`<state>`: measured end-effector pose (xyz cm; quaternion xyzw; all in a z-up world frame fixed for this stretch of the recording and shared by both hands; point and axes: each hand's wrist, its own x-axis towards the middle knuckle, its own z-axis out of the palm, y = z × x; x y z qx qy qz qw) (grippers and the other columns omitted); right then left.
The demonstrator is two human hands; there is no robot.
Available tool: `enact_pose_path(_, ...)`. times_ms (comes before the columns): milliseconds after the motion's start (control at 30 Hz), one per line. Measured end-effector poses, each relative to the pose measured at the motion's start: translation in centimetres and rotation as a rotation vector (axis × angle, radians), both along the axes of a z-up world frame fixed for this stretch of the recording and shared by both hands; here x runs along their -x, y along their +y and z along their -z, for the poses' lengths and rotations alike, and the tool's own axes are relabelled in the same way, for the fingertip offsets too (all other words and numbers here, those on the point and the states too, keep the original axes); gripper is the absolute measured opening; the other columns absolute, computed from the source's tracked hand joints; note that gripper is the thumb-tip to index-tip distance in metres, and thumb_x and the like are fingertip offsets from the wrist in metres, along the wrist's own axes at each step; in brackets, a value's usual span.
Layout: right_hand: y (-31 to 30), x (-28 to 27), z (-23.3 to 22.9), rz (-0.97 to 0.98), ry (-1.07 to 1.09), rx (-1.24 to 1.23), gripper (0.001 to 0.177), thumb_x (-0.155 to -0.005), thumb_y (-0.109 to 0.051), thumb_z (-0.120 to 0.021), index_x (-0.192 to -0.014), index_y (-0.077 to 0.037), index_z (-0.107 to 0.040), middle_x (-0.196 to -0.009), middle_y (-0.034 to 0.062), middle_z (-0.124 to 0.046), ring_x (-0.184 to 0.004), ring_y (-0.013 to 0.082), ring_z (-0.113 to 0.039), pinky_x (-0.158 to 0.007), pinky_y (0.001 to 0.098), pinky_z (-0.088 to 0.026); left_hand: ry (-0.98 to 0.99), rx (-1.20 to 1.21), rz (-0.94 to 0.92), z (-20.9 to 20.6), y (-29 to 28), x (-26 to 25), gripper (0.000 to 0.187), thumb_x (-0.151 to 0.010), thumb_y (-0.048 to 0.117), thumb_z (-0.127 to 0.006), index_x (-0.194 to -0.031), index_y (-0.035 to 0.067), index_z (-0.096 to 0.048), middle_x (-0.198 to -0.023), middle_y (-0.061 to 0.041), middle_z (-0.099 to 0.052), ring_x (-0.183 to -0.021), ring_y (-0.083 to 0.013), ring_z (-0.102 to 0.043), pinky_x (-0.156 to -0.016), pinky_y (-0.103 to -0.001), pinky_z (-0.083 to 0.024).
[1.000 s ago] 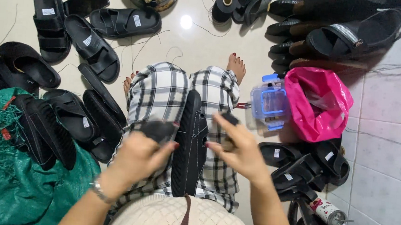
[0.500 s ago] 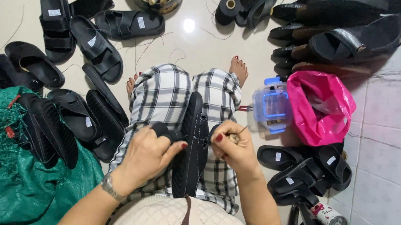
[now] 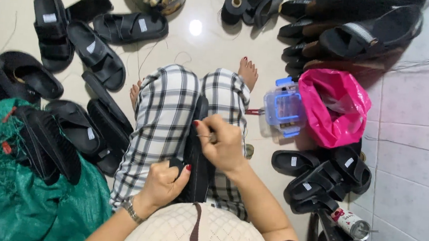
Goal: A person is hand-stitching the sole of a black shoe using a needle and thread while sitting on the floor.
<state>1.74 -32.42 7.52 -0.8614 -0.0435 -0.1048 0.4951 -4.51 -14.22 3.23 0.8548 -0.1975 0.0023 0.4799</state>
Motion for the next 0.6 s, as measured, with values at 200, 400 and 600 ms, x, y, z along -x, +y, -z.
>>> enact_pose_path(200,-0.7,0.4,0.5,0.095,-0.063,0.080,0.014,-0.089,-0.003,-0.072,-0.088,-0.004,-0.057,-0.059,-0.0011,-0.054,-0.041,0.0097,-0.042,-0.040,0.0264,-0.036,0.154,-0.099,-0.145,1.2,0.4,2.8,0.053,-0.092,0.024,-0.069,-0.050,0.004,-0.042,-0.048,-0.007,-0.039,-0.044,-0.0208,-0.034,-0.042,-0.037,-0.034)
enact_pose_path(400,-0.4,-1.0,-0.8,0.020,0.241,0.745,0.100,-0.084,-0.063,-0.068,-0.145,0.011,-0.039,-0.065,0.0125,-0.069,-0.045,0.0278,-0.065,-0.039,0.0369,-0.049,0.685,-0.406,0.222,2.0,-0.9,4.5,0.125,-0.068,0.074,-0.083,-0.146,-0.009,-0.030,-0.111,-0.023,-0.054,-0.095,-0.0356,-0.062,-0.083,-0.046,-0.055)
enact_pose_path(600,-0.4,-2.5,-1.3,0.016,0.016,0.544,0.079,-0.083,-0.033,-0.067,-0.150,0.000,-0.039,-0.055,0.0066,-0.064,-0.040,0.0249,-0.059,-0.039,0.0364,-0.045,0.282,-0.370,0.091,4.0,-1.1,2.7,0.064,-0.070,0.043,-0.081,-0.107,-0.006,-0.061,-0.092,-0.023,-0.057,-0.076,-0.0386,-0.059,-0.070,-0.047,-0.053)
